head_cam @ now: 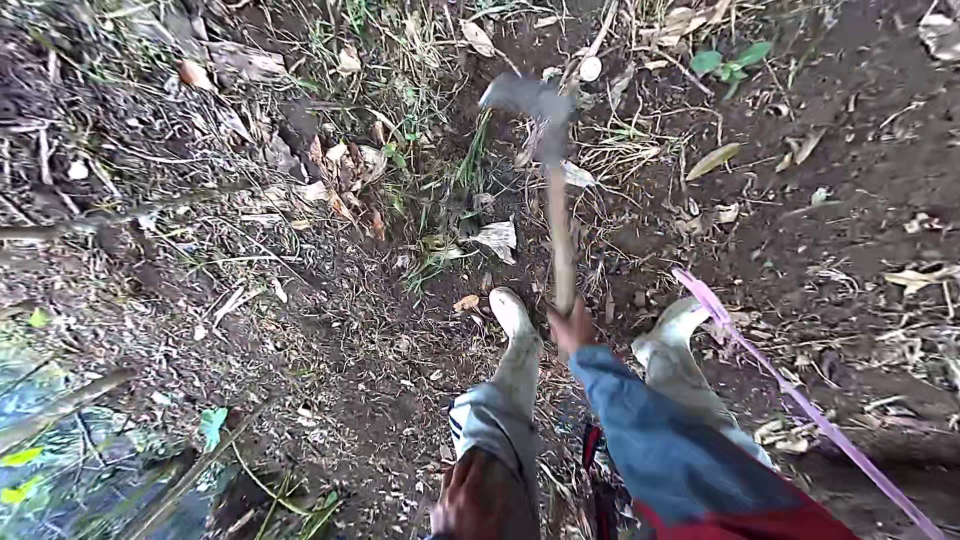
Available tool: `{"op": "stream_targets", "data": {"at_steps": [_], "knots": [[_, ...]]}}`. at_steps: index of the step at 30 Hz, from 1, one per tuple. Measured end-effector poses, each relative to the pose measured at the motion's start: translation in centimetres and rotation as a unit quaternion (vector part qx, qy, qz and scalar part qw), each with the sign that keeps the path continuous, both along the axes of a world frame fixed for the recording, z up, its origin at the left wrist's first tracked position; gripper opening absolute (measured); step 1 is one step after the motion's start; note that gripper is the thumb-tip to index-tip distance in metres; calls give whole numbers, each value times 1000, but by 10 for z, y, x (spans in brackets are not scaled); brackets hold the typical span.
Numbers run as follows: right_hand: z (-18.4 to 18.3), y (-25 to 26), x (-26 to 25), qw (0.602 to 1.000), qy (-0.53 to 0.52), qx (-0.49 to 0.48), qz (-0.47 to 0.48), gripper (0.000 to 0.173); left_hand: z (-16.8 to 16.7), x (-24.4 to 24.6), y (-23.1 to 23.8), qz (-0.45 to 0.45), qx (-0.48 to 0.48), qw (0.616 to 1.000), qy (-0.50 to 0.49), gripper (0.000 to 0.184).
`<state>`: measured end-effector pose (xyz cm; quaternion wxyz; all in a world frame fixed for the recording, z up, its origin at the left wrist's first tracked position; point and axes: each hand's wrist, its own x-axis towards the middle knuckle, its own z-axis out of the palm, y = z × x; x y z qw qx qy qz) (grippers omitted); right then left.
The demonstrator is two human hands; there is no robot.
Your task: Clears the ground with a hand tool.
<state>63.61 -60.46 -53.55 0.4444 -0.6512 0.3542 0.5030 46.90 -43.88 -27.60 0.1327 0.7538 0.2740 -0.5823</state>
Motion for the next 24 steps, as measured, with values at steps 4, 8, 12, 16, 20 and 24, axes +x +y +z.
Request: {"op": "stream_targets", "data": {"at_steps": [4,8,12,16,20,24], "knots": [[-28,43,177,901,-190,26,-390,72,4,16,7,40,-6,999,1,60],[-54,113,255,866,-213,82,-444,54,6,26,14,78,-14,996,33,59],[-81,101,66,986,-108,58,114,75,0,1,7,16,29,999,-20,56],[-33,68,-16,958,22,45,282,77,-6,-4,15,17,4,1000,-23,59],[-19,83,61,994,-57,9,-93,69,-6,16,29,72,-51,993,73,67],[-35,131,203,879,-186,60,-435,68,-3,22,34,89,-48,994,48,65]]}}
